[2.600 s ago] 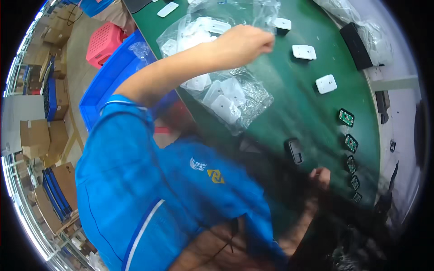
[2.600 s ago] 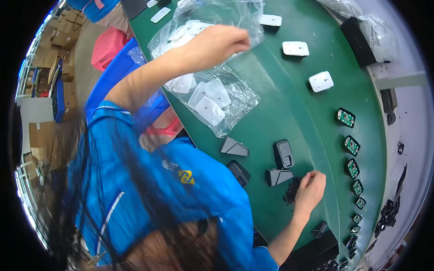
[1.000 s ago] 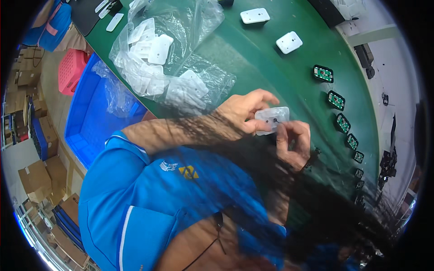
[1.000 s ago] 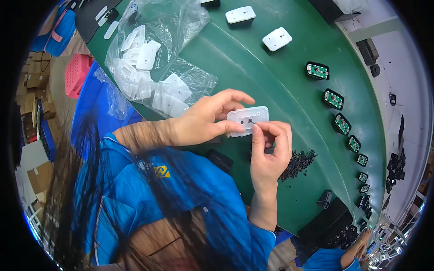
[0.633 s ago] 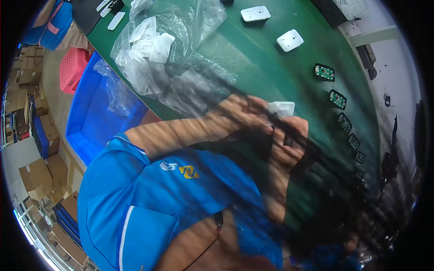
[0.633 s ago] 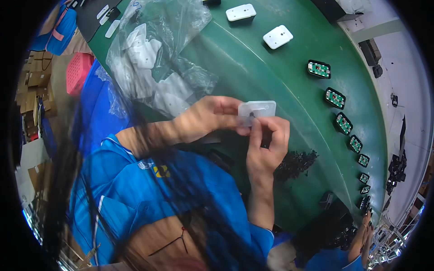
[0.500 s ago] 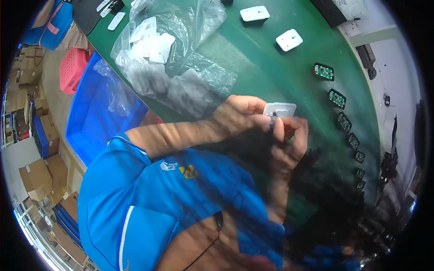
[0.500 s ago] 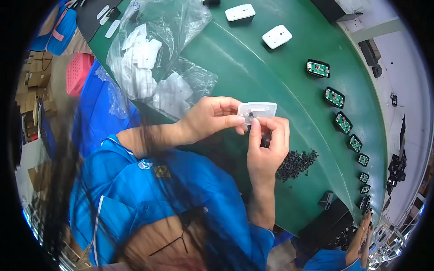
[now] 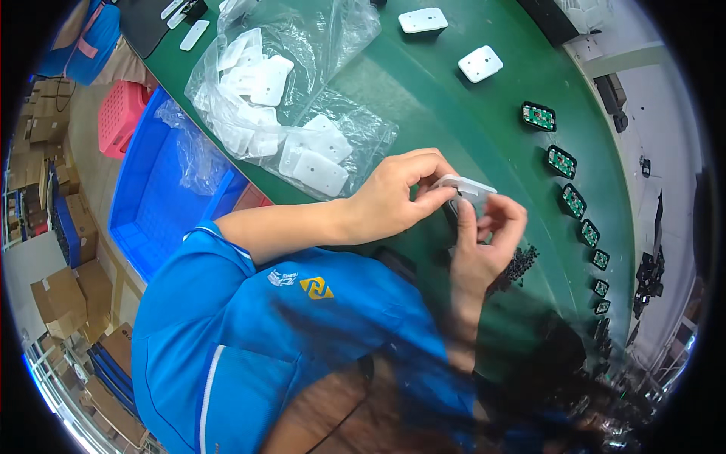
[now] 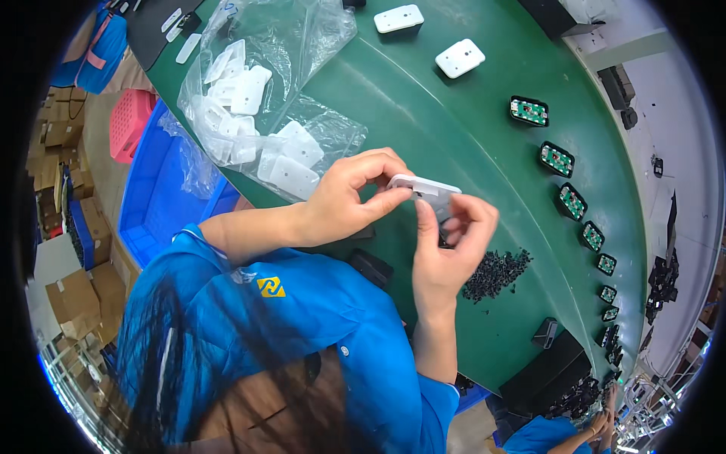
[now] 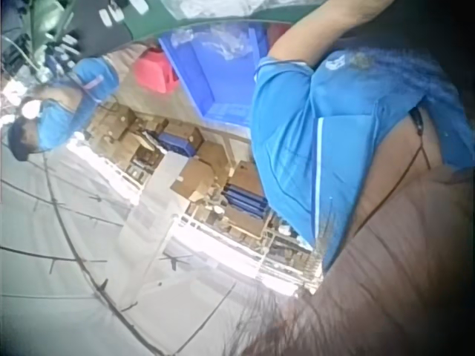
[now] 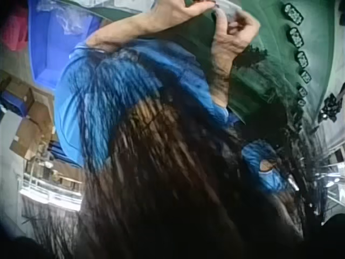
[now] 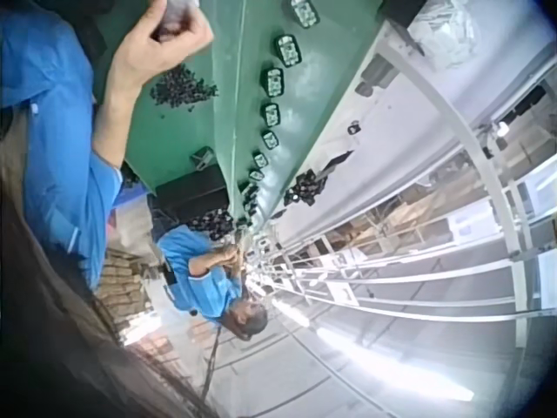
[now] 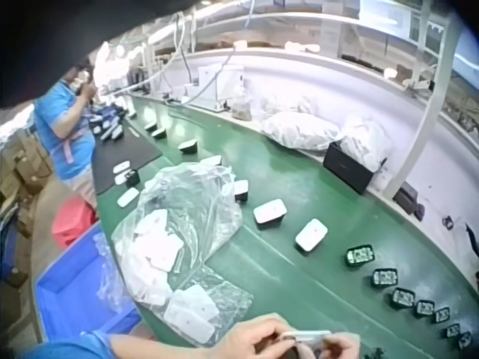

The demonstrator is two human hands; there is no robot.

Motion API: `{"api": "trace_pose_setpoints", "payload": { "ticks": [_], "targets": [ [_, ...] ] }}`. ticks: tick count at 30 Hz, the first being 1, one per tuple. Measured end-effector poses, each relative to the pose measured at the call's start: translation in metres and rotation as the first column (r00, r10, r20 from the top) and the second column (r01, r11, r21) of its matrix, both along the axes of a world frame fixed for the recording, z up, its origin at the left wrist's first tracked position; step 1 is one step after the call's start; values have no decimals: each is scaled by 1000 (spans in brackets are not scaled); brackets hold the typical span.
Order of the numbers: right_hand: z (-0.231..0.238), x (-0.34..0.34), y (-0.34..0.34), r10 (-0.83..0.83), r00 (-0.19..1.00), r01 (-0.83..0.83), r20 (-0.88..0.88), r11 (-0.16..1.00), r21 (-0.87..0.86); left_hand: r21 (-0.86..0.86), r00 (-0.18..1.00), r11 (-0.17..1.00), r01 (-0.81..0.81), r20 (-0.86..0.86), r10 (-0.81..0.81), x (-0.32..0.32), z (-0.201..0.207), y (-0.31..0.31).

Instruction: The person assembles small electronic devices at a workstation. They repeatedly pick up a white plastic casing, insert a green circuit board, and secure the unit with a black plastic cover. The person handles the components one at a time, placing the finished units on the green table.

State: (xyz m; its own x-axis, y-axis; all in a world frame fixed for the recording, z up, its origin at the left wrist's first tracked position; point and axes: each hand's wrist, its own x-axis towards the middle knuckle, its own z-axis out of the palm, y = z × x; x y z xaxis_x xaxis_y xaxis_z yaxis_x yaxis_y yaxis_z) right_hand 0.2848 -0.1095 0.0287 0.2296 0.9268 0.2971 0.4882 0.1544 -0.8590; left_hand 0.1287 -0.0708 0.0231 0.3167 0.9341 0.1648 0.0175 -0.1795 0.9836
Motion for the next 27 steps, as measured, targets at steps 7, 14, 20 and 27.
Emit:
{"api": "trace_pose_setpoints", "payload": {
  "ticks": [7, 14, 20, 27],
  "targets": [
    [3, 22, 9, 136, 940, -232, -313, 928, -293, -152, 991, 980, 124, -28, -130, 1, 4, 0],
    [10, 26, 13, 171, 893, -301, -417, 915, -269, -398, 950, 877, 271, 259, -176, -5, 11, 5],
    [-5, 34, 39, 181, 830, -353, -528, 903, -246, -356, 977, 915, 192, 160, -143, -9, -12, 42],
    [-34, 118, 164, 36, 729, -118, 684, 990, 74, 123, 881, 984, 131, -470, -58, 6, -36, 103]
  ]
}}
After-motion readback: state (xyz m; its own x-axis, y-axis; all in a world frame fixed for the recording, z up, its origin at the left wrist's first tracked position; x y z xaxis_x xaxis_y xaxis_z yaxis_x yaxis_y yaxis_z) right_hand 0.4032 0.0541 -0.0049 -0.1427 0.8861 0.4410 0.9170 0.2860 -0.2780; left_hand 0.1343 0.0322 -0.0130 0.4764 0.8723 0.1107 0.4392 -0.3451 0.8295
